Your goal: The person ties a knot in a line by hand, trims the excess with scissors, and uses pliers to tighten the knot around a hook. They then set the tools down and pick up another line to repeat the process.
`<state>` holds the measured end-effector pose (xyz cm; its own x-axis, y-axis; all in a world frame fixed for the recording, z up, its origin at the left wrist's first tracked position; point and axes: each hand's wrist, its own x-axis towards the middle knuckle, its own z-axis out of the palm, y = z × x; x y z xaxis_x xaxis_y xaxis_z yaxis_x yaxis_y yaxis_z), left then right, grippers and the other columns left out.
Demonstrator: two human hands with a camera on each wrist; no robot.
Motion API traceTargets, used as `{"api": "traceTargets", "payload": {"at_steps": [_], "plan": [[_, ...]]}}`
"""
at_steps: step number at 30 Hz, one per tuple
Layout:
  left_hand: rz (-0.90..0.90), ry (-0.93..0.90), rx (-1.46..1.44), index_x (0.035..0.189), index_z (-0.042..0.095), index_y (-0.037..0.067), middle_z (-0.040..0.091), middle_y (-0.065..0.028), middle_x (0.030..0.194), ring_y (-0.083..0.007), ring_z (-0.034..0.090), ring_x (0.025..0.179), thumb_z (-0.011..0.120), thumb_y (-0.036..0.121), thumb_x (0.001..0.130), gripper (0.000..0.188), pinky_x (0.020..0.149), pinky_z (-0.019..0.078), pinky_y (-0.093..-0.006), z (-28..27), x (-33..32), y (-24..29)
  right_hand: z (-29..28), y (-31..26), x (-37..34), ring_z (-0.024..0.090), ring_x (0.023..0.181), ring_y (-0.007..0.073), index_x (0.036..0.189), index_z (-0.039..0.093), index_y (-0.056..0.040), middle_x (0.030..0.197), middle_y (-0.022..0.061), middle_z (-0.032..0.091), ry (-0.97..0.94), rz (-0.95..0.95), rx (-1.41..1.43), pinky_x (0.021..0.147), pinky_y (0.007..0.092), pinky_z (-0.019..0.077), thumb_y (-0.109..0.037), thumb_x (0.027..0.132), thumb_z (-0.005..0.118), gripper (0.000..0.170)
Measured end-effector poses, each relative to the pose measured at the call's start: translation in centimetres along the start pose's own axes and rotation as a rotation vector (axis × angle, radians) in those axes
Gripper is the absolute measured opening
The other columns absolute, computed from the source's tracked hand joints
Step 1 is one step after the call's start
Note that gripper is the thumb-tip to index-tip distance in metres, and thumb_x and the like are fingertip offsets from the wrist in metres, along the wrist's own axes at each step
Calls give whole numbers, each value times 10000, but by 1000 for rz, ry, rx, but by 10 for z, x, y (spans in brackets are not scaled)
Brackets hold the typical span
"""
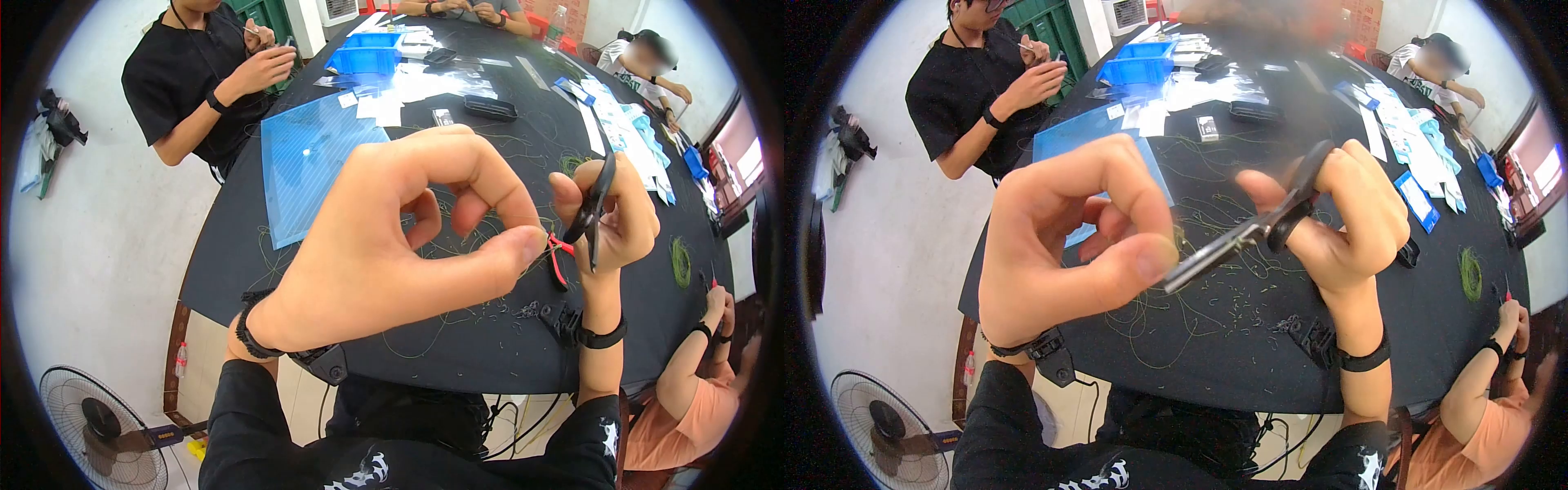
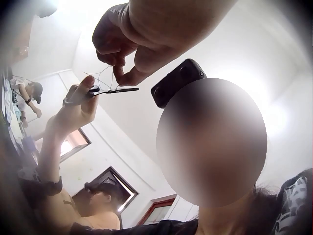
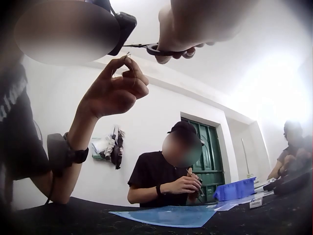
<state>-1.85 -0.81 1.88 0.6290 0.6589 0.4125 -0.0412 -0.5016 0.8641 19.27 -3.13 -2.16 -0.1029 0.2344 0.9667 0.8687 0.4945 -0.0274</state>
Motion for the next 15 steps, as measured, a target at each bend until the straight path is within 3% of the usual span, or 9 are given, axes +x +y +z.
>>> {"api": "traceTargets", "payload": {"at_steps": [6, 15], "plan": [[-18, 6, -13, 740, 595, 40, 519, 20, 684, -22, 371, 557, 655, 117, 673, 118, 484, 264, -151, 0, 0, 1, -1, -2, 6, 392, 511, 170, 639, 539, -28, 554, 15, 455, -63, -49, 20, 453, 268, 303, -177, 476, 847, 380], [11, 11, -4, 742, 605, 32, 531, 10, 681, -26, 382, 556, 642, 97, 651, 118, 495, 274, -152, 1, -1, 1, -2, -2, 5, 388, 519, 170, 640, 527, -25, 575, 22, 456, -90, -72, -28, 450, 270, 298, -202, 480, 848, 400]]}}
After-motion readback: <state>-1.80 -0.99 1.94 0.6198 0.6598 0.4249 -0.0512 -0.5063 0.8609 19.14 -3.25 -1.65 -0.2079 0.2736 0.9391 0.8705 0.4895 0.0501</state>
